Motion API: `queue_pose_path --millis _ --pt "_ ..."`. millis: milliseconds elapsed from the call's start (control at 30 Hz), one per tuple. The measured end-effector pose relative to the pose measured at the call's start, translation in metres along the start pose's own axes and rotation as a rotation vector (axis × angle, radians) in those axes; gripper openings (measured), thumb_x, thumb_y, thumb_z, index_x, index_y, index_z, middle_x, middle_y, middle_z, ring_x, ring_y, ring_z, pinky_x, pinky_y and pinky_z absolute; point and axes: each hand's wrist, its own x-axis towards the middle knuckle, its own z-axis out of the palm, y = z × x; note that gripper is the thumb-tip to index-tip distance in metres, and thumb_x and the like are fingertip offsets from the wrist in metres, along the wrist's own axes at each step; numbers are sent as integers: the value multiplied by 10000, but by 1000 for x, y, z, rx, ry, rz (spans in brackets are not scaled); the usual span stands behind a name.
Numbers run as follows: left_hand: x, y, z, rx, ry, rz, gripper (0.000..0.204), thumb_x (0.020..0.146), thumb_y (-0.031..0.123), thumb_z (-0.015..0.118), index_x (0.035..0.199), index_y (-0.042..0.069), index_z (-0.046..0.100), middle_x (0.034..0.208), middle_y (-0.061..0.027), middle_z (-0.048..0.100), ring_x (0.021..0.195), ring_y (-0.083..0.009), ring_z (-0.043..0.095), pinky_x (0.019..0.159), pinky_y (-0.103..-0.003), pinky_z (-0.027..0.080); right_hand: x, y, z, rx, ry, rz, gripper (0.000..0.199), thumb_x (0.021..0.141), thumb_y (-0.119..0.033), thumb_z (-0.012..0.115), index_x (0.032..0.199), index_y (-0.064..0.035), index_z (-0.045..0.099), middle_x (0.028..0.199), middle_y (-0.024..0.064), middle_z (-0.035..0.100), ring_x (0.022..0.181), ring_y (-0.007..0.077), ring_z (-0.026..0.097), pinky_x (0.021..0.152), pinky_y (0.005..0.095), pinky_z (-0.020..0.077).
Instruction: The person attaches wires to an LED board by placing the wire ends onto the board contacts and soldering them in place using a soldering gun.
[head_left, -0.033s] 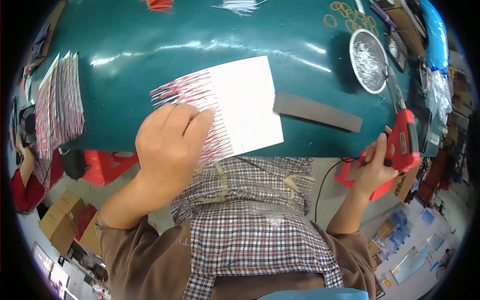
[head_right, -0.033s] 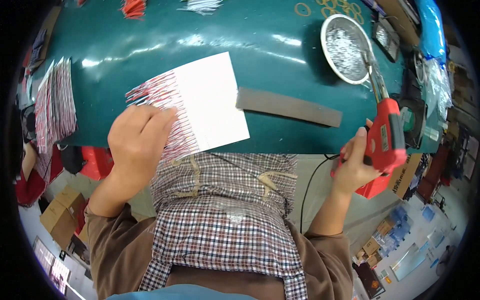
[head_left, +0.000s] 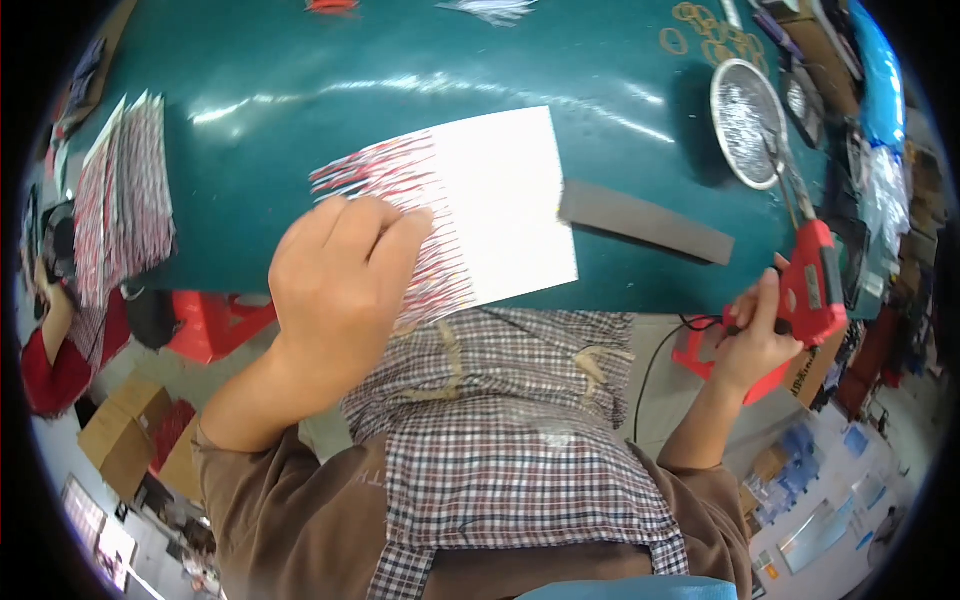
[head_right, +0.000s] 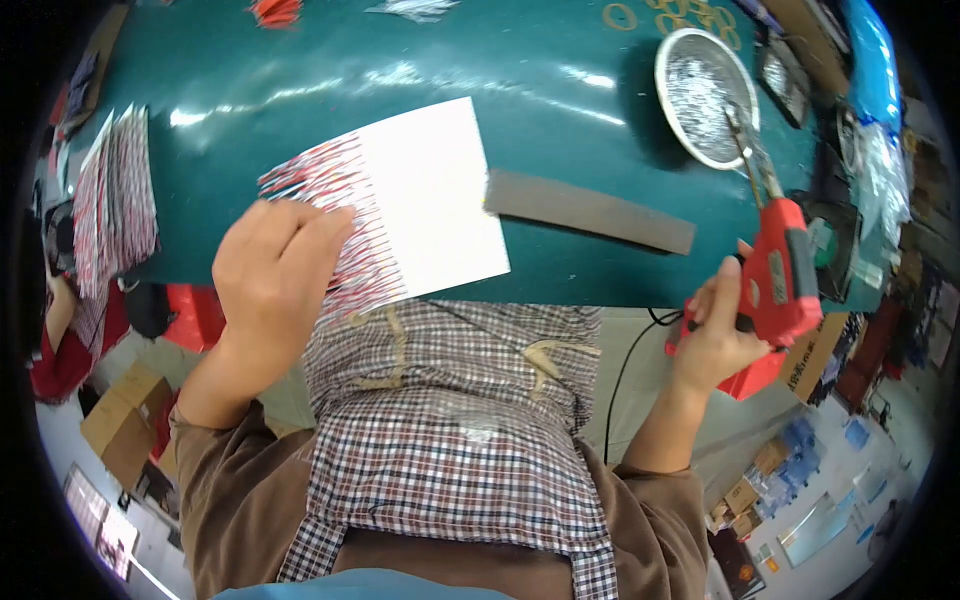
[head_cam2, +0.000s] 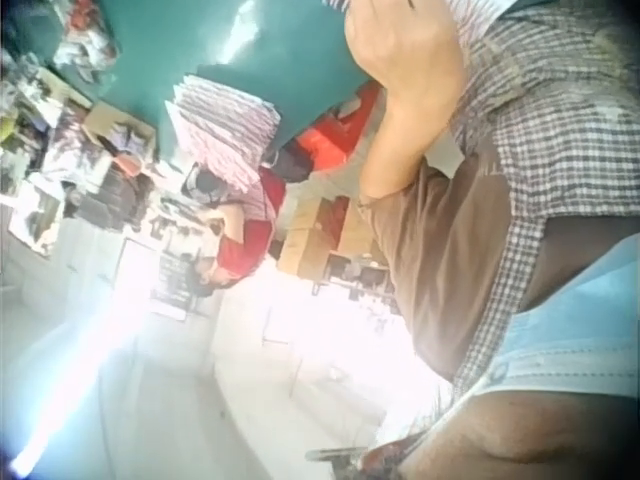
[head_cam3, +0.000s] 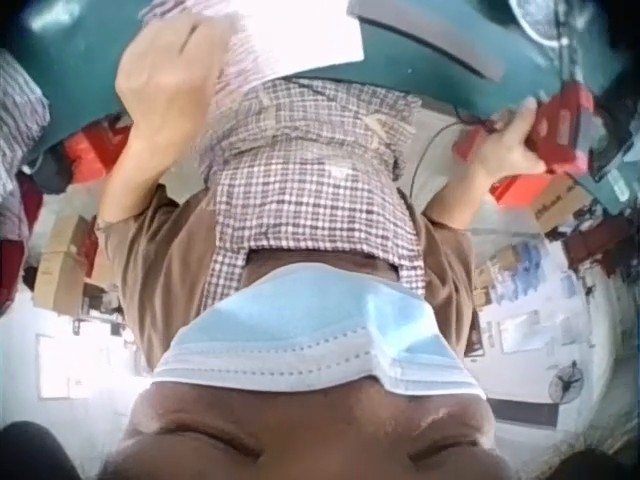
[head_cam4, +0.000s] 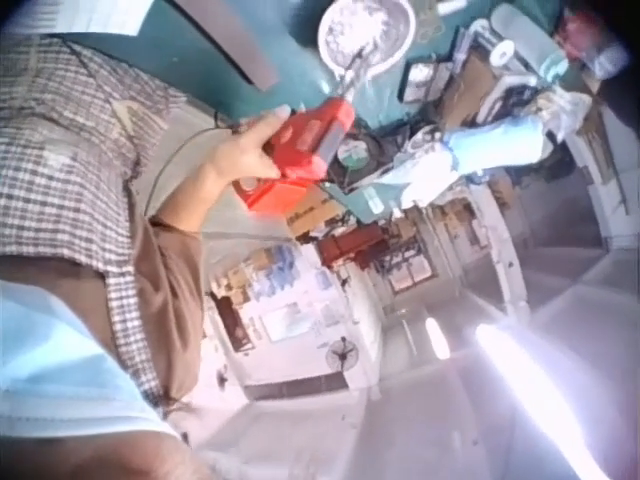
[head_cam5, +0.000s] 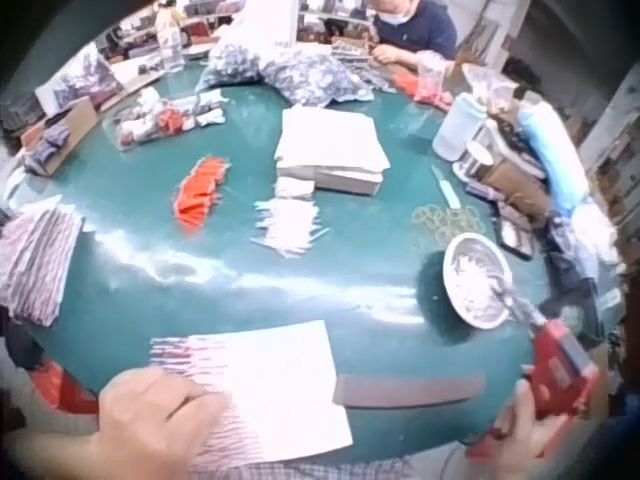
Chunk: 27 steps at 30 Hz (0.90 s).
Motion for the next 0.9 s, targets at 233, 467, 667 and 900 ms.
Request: queue_pose_path --millis 233,467,667,900 --pt "9 0 4 -185 -2 76 251 577 37 677 825 75 660 697 -16 536 601 -167 506 498 -284 383 -50 -18 -2 378 -315 37 275 874 -40 492 1126 64 456 645 25 445 425 60 322 434 222 321" --pt "1 -2 29 -219 40 51 206 595 43 685 796 80 653 667 -14 519 603 -164 520 501 -283 391 -91 -3 -21 70 -836 71 281 872 -96 548 1111 22 459 589 15 415 450 88 365 467 248 345" --pt "2 -3 31 -196 22 46 178 611 45 696 778 84 651 647 -14 508 595 -170 517 500 -287 394 -93 -5 -15 123 -911 273 177 871 -65 523 1015 23 470 605 26 420 455 88 366 463 243 349" --pt "4 -4 31 -193 42 39 183 602 46 707 772 85 653 645 -14 502 592 -172 512 506 -291 395 -93 -4 -13 114 -907 340 71 862 -43 504 837 -3 450 660 43 420 446 85 354 454 237 354"
